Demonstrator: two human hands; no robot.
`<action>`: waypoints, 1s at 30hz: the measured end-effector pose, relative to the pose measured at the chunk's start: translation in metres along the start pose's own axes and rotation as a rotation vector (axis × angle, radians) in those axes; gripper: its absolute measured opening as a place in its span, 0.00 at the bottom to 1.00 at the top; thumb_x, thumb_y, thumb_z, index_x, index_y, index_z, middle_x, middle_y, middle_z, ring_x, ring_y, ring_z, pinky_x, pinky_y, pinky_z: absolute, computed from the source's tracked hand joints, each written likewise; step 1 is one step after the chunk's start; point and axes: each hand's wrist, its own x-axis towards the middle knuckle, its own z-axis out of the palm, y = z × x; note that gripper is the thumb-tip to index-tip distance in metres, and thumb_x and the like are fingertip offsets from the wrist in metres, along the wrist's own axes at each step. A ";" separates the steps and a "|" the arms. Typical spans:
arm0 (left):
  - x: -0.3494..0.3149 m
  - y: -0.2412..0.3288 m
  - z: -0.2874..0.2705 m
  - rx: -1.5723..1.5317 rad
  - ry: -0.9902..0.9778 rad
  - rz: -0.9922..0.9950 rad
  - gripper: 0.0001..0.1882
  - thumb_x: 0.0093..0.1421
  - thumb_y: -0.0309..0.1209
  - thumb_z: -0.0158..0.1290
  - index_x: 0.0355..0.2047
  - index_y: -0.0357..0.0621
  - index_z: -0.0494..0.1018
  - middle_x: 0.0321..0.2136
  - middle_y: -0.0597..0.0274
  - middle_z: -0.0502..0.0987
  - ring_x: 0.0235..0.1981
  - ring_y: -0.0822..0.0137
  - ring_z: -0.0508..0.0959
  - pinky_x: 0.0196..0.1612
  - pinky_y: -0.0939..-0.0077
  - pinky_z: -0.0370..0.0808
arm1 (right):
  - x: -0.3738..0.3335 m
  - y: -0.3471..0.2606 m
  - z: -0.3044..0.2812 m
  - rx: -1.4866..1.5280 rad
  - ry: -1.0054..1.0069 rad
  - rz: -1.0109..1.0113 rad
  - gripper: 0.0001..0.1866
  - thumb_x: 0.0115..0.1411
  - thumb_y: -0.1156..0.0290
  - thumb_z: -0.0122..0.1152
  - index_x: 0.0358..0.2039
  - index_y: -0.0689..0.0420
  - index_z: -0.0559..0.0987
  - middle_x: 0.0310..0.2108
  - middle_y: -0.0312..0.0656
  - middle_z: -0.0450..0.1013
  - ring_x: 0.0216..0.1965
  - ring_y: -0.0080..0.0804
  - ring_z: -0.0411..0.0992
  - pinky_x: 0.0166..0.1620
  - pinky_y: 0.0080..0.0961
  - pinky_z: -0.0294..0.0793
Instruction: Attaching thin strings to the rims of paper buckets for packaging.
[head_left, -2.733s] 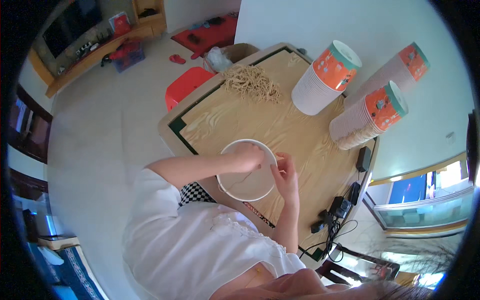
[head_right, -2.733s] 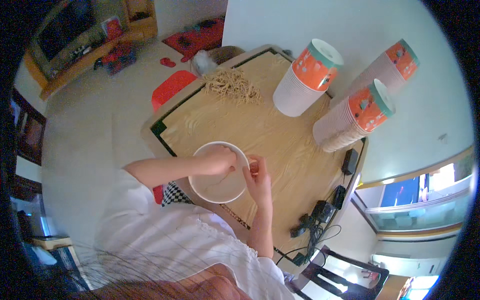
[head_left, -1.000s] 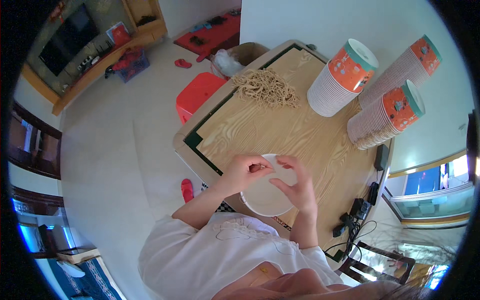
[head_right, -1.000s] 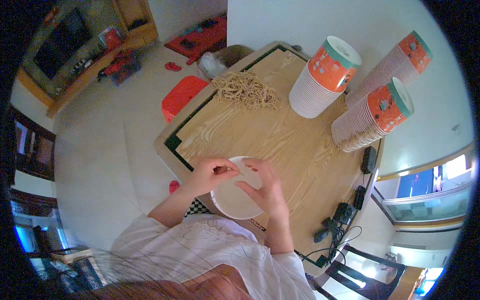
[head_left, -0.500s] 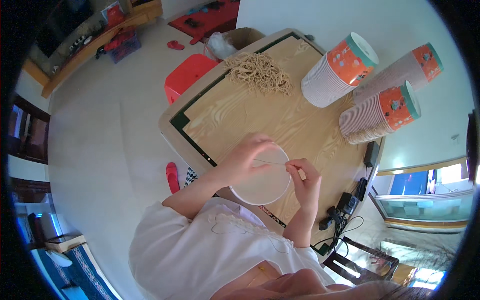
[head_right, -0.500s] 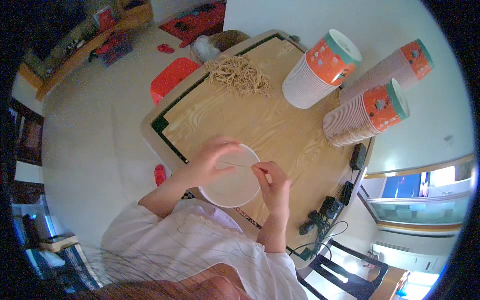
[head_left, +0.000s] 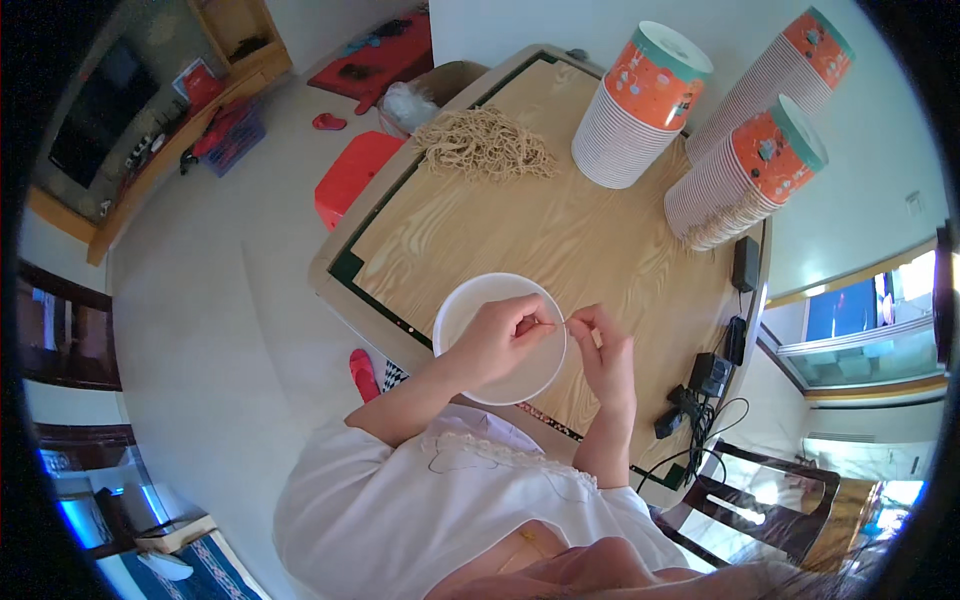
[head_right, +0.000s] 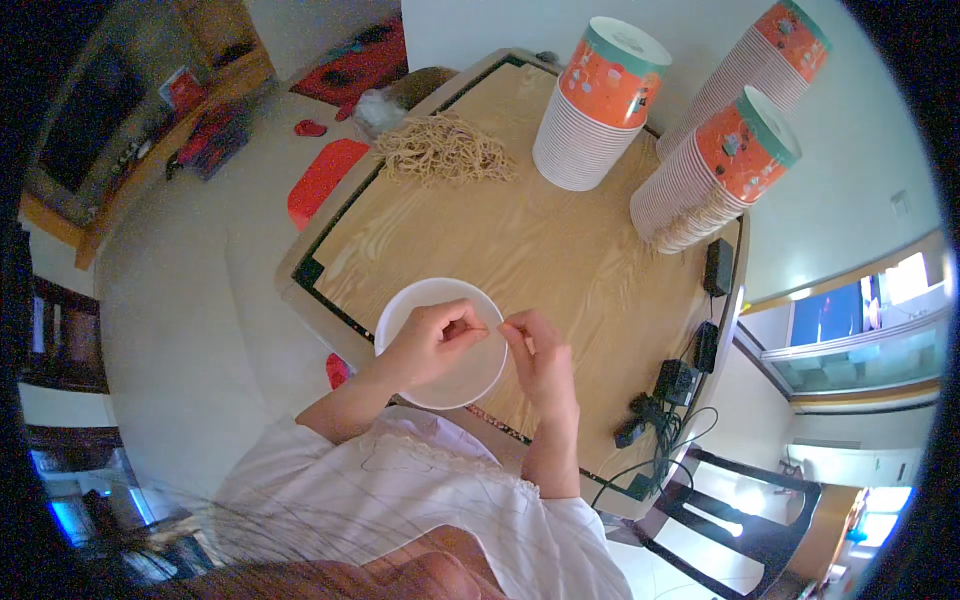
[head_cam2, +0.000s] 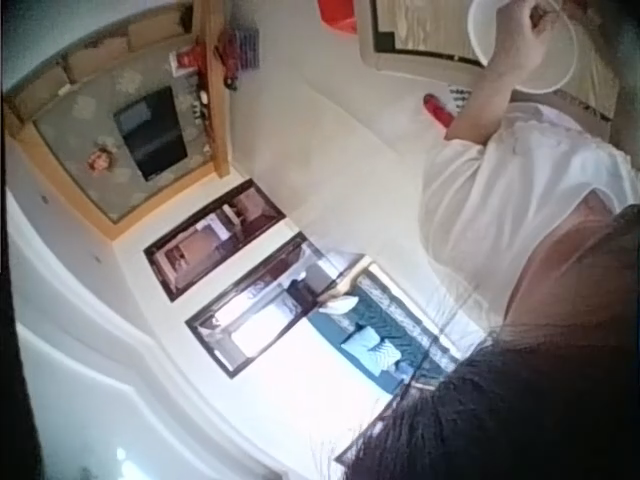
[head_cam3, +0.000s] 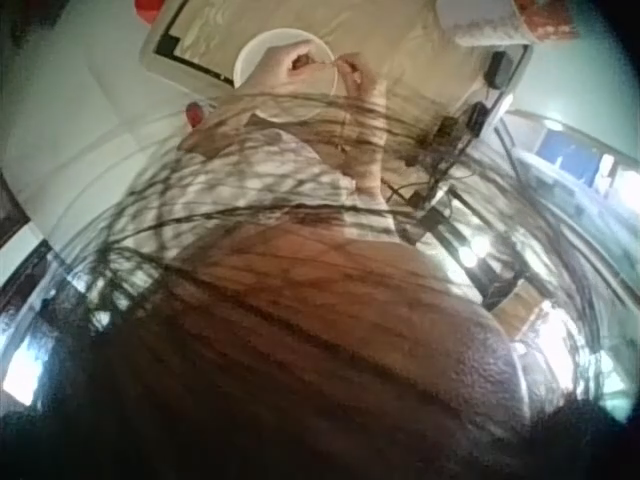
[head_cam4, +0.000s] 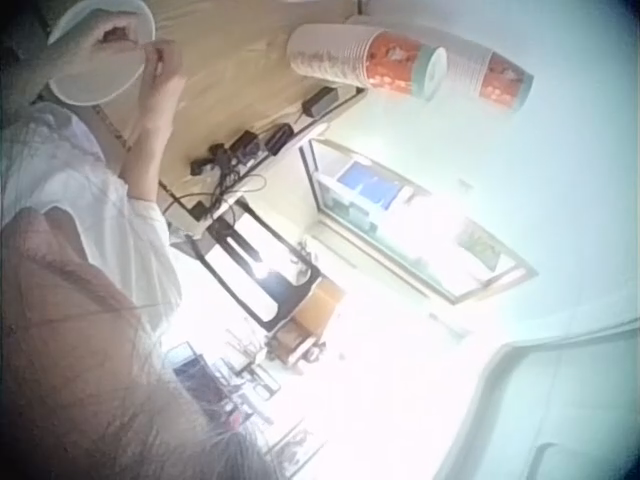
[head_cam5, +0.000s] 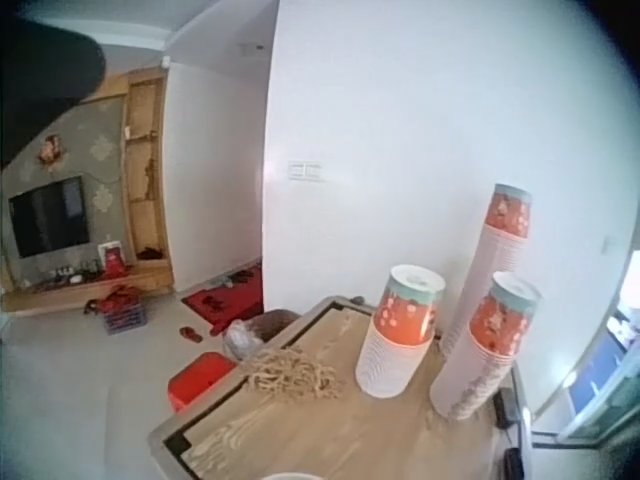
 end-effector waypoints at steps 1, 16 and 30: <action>-0.001 -0.001 -0.002 0.011 0.008 -0.025 0.05 0.54 0.24 0.55 0.27 0.39 0.69 0.19 0.66 0.73 0.21 0.78 0.69 0.25 0.81 0.67 | -0.001 0.004 -0.002 0.002 0.003 0.005 0.04 0.55 0.77 0.59 0.30 0.62 0.74 0.27 0.44 0.73 0.26 0.33 0.71 0.31 0.24 0.71; -0.004 -0.016 -0.005 -0.098 -0.008 0.016 0.04 0.55 0.24 0.55 0.27 0.39 0.70 0.20 0.67 0.72 0.22 0.79 0.69 0.25 0.82 0.66 | 0.005 0.000 0.006 0.213 -0.052 0.023 0.06 0.48 0.82 0.64 0.28 0.61 0.78 0.28 0.40 0.74 0.32 0.27 0.72 0.37 0.22 0.71; -0.004 -0.014 -0.008 -0.106 0.020 0.047 0.04 0.56 0.25 0.55 0.31 0.40 0.71 0.17 0.70 0.68 0.19 0.81 0.65 0.22 0.83 0.63 | 0.003 0.000 0.012 0.134 -0.015 -0.016 0.05 0.49 0.80 0.64 0.28 0.62 0.78 0.26 0.41 0.74 0.30 0.28 0.73 0.34 0.22 0.71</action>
